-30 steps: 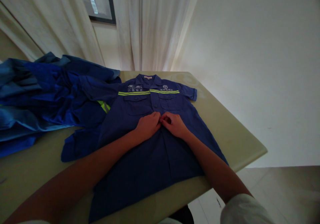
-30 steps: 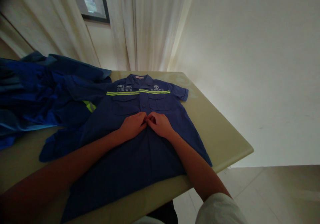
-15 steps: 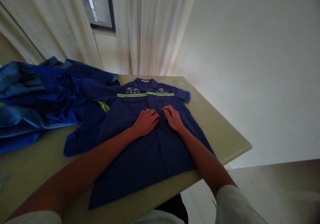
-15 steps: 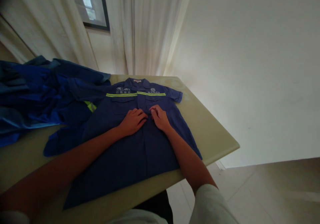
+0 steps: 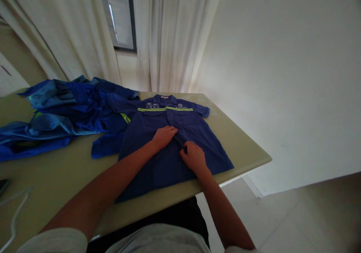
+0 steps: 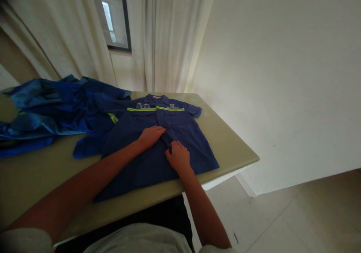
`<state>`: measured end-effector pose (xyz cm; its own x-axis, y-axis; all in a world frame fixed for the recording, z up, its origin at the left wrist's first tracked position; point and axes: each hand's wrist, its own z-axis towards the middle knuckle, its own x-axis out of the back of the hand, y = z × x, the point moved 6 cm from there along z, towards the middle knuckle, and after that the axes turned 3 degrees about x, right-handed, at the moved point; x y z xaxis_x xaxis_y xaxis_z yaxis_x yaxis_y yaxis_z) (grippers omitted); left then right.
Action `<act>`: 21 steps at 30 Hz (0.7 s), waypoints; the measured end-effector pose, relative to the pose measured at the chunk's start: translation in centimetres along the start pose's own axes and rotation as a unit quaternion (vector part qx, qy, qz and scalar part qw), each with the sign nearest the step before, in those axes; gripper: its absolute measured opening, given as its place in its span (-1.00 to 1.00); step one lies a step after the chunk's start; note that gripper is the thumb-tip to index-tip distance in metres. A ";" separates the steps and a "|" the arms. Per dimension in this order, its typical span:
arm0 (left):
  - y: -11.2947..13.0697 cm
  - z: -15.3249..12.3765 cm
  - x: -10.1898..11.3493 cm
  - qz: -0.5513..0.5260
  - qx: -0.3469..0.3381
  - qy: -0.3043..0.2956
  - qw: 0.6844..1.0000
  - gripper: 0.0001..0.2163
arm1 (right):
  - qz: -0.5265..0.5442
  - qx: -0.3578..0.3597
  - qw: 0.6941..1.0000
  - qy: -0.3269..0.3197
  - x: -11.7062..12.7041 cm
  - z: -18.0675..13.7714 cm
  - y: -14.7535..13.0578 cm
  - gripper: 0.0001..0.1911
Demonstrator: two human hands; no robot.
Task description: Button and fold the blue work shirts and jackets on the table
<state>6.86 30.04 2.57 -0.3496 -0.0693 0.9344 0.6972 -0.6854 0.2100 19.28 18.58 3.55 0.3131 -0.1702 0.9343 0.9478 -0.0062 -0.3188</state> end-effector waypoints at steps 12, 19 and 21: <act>4.1 -5.7 0.4 -0.106 0.035 -0.003 0.994 -0.87 | 0.316 0.001 0.944 0.096 -0.3 1.9 3.9 -0.69; 4.7 -5.8 0.7 -0.136 0.076 -0.015 0.988 -0.93 | 0.339 0.023 0.937 0.078 -0.5 1.6 3.8 -0.71; 4.9 -5.8 0.8 -0.141 0.087 -0.004 0.986 -0.96 | 0.326 0.032 0.942 0.074 -0.5 1.5 3.6 -0.74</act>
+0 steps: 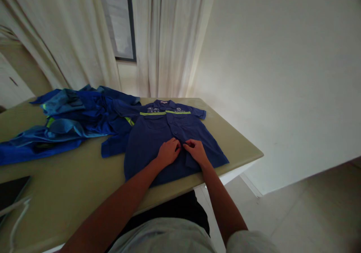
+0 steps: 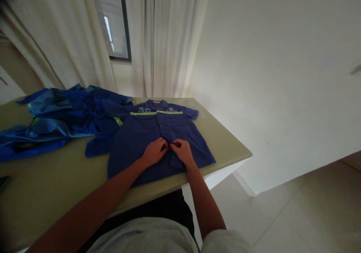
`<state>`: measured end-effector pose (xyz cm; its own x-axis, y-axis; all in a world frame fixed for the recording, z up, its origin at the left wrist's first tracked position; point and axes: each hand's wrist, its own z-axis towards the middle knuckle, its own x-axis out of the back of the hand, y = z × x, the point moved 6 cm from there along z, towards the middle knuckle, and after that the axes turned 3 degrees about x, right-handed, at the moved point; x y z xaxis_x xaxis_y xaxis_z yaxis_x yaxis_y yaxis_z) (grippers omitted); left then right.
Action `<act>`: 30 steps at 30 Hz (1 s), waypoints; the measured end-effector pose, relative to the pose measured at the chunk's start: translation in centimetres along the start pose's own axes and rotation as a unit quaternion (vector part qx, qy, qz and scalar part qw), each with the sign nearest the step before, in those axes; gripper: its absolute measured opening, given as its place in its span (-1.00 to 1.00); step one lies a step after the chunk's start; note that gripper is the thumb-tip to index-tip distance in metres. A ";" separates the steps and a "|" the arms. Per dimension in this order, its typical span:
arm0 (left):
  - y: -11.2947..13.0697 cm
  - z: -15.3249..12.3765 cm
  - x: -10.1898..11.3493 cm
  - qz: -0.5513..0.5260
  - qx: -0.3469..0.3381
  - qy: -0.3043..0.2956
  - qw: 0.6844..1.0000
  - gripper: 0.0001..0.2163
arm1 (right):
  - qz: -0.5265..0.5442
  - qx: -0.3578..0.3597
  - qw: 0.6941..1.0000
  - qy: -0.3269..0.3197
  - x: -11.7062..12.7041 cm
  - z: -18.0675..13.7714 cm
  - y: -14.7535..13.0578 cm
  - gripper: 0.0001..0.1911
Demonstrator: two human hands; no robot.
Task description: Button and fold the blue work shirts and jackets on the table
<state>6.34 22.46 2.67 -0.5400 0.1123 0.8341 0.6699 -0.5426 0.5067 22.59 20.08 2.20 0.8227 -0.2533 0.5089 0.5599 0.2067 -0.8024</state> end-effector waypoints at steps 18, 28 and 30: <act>1.0 -0.1 0.4 0.084 -0.051 0.026 0.995 -0.78 | 0.062 -0.011 0.998 -0.020 -0.4 -0.5 -1.6 -0.66; 0.2 0.3 0.4 -0.033 -0.057 0.046 0.997 -0.84 | -0.027 0.058 0.998 -0.003 -0.4 -0.3 -1.5 -0.83; 0.1 0.3 0.5 -0.068 -0.064 0.050 0.994 -0.85 | -0.033 0.071 0.997 0.003 -0.3 -0.3 -1.7 -0.84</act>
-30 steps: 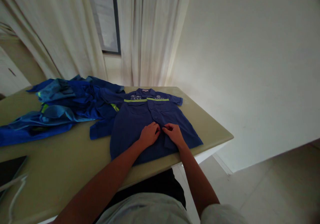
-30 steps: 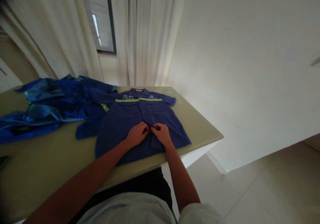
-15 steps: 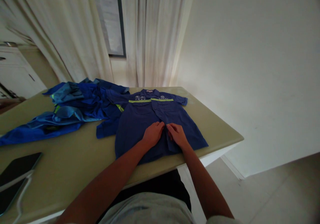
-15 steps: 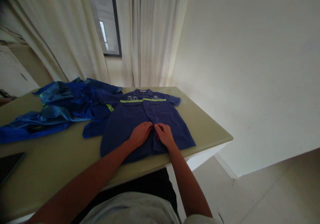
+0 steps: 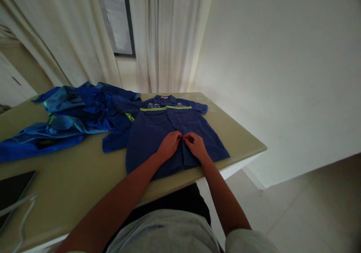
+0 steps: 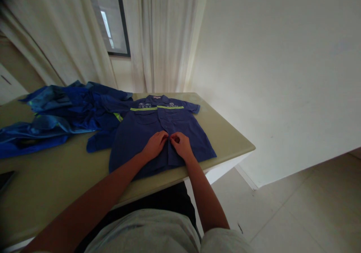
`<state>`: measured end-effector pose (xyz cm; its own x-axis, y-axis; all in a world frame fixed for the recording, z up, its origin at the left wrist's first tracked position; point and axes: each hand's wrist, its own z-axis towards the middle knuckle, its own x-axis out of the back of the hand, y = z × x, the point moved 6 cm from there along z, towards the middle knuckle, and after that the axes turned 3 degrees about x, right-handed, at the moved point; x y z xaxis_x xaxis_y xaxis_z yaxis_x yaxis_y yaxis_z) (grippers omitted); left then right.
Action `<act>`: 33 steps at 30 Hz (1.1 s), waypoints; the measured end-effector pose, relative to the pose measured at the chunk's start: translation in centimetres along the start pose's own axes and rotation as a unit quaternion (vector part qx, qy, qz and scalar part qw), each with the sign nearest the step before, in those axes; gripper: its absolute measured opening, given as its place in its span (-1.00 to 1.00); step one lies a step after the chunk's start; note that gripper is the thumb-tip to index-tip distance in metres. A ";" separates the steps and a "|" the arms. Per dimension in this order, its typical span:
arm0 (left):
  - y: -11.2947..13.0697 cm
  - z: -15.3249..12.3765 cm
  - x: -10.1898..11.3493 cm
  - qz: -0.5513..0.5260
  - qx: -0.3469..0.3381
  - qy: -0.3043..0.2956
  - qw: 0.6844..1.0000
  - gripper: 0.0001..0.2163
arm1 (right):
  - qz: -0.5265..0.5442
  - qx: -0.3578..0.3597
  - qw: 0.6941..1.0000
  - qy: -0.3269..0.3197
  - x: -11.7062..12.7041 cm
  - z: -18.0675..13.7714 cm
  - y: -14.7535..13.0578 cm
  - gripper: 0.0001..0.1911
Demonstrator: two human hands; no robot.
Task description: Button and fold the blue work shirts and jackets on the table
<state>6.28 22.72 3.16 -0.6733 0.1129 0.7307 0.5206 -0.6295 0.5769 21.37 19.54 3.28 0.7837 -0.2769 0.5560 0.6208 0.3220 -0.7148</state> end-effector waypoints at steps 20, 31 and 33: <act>-1.0 0.0 -0.3 -0.008 0.028 -0.008 1.000 -0.80 | -0.065 0.004 0.997 -0.049 -0.9 -0.2 0.3 -0.93; -1.2 0.0 0.2 -0.008 0.014 -0.058 0.998 -0.86 | -0.086 -0.013 0.994 -0.060 -1.1 0.0 0.7 -0.90; -1.0 0.0 0.3 -0.003 0.013 -0.061 0.998 -0.83 | -0.084 -0.014 0.994 -0.062 -1.1 -0.1 0.7 -0.90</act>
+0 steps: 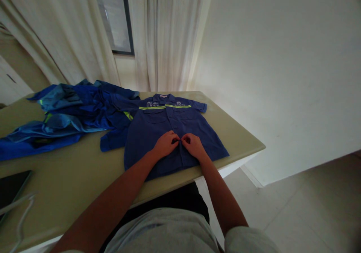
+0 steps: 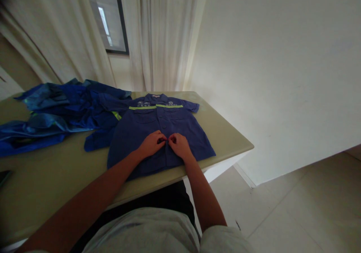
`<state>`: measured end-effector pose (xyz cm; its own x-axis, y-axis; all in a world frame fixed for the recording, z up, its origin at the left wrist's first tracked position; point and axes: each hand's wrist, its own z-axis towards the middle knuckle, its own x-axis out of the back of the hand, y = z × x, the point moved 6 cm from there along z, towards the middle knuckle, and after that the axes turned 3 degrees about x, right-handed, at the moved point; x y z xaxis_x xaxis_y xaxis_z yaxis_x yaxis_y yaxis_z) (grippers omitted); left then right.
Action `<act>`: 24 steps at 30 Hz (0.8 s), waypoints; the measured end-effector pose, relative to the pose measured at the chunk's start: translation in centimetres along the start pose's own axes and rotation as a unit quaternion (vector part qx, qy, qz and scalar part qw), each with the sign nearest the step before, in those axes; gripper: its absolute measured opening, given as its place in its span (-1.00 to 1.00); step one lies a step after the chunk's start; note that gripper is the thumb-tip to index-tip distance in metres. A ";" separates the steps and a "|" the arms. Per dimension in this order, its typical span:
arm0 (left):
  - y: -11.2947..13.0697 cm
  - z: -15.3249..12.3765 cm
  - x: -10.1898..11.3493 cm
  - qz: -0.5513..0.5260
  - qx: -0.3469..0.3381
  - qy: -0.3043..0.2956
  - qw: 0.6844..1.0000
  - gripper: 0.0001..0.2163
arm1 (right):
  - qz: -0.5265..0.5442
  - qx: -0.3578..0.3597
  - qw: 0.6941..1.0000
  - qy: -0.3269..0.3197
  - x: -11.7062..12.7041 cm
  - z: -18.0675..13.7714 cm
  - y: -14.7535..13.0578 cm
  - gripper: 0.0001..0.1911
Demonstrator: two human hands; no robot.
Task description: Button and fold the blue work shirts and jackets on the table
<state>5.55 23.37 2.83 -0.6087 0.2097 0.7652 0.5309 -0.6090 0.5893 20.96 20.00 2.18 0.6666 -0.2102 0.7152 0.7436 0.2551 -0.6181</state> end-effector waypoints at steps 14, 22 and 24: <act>1.0 -0.3 0.4 0.124 0.016 -0.002 0.992 -0.80 | 0.007 0.034 0.999 -0.018 0.2 -0.1 -0.9 -0.86; 2.1 -0.9 -0.4 0.174 0.003 0.012 0.985 -0.80 | -0.012 0.064 0.998 -0.017 0.5 -0.1 -1.6 -0.89; 1.7 -0.7 -0.5 0.141 0.019 0.007 0.990 -0.85 | -0.012 0.070 0.997 -0.013 0.5 -0.1 -1.7 -0.89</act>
<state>6.33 21.66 3.24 -0.4412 0.0235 0.8971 0.7026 -0.6128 0.3616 20.05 19.34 3.50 0.6453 -0.1939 0.7389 0.7437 0.3802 -0.5498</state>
